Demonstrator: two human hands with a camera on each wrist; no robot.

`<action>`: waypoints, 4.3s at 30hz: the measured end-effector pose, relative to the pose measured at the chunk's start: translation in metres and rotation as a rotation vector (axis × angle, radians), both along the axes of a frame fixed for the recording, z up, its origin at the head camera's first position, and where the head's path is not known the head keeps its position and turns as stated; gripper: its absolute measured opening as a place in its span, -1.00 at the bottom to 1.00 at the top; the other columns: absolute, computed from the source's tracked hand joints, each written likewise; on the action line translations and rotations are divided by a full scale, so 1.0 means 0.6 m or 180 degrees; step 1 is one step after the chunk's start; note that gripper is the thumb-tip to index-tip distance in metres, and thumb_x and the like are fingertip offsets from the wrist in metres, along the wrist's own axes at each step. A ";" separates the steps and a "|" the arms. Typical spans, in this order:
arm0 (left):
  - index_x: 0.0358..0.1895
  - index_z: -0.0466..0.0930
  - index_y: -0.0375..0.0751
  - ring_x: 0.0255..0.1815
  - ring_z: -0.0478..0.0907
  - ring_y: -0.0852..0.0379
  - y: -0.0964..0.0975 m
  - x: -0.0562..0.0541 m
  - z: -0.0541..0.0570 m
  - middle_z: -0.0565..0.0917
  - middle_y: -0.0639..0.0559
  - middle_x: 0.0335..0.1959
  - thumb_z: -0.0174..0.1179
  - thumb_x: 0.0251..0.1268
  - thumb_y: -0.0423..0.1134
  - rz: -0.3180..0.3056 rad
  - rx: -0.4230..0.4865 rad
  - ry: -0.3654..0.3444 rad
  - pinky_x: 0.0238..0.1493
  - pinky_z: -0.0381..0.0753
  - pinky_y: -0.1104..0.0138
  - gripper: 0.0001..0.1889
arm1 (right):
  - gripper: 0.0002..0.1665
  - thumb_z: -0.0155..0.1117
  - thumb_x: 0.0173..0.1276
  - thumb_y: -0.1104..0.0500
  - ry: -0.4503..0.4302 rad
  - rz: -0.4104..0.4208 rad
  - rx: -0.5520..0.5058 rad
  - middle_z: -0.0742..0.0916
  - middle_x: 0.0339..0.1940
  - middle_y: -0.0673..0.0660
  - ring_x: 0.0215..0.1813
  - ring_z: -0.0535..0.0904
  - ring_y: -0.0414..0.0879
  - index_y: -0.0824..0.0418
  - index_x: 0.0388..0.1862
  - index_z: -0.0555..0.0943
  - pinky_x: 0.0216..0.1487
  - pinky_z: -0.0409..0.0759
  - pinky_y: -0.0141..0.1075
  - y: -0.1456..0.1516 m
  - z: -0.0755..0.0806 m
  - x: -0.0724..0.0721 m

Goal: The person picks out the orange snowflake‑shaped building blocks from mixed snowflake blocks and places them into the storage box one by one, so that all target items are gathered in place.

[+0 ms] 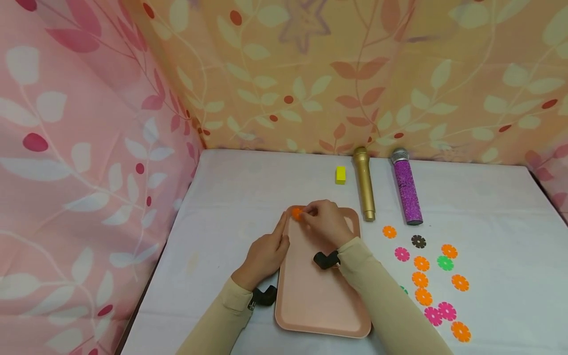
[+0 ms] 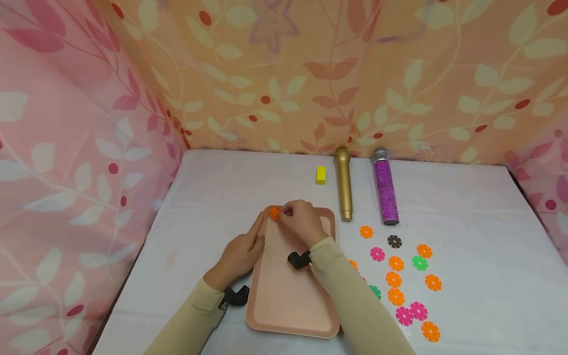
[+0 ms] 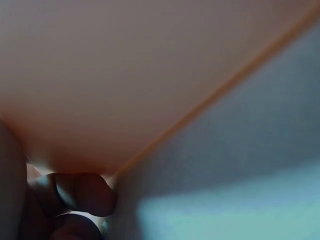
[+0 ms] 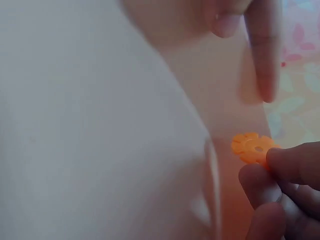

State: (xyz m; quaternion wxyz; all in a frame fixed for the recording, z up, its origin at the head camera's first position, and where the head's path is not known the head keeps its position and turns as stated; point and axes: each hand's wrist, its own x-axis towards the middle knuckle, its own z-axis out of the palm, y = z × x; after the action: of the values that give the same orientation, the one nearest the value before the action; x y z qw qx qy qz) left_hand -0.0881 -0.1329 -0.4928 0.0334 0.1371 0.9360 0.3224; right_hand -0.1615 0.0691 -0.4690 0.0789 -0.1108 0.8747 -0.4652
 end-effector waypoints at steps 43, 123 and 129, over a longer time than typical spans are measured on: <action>0.73 0.01 -0.10 -0.69 0.26 0.17 0.002 0.000 0.004 0.34 0.16 -0.70 -0.06 0.62 -0.17 0.0047 0.0008 0.0011 -0.56 0.32 0.25 -0.30 | -0.47 0.36 0.35 0.03 -0.0382 -0.0238 0.0311 0.32 -0.77 -0.07 -0.67 0.26 -0.17 0.07 -0.79 0.41 -0.55 0.13 -0.31 -0.008 -0.016 0.008; 0.73 0.02 -0.05 -0.72 0.08 0.28 0.000 -0.003 -0.004 0.24 0.25 -0.70 -0.07 0.62 -0.16 0.0035 0.0261 -0.0008 -0.63 0.10 0.35 -0.31 | -0.52 0.43 0.34 0.19 -0.0637 -0.0798 0.1225 0.72 -0.07 0.44 -0.21 0.60 0.17 0.51 0.12 0.66 -0.27 0.61 -0.09 0.272 0.035 0.077; 0.73 0.03 -0.05 -0.72 0.06 0.28 0.000 -0.001 -0.002 0.23 0.26 -0.71 -0.04 0.61 -0.17 0.0040 0.0244 0.0019 -0.63 0.09 0.35 -0.30 | -0.52 0.46 0.34 0.14 -0.0661 -0.0833 0.1238 0.73 -0.09 0.43 -0.20 0.60 0.17 0.51 0.06 0.67 -0.26 0.62 -0.07 0.270 0.031 0.079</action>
State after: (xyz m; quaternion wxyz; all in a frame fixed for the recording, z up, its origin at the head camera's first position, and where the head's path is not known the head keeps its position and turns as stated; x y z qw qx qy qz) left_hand -0.0885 -0.1331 -0.4939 0.0233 0.1333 0.9239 0.3578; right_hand -0.1141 0.2308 -0.4503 0.1273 0.0689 0.9418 -0.3034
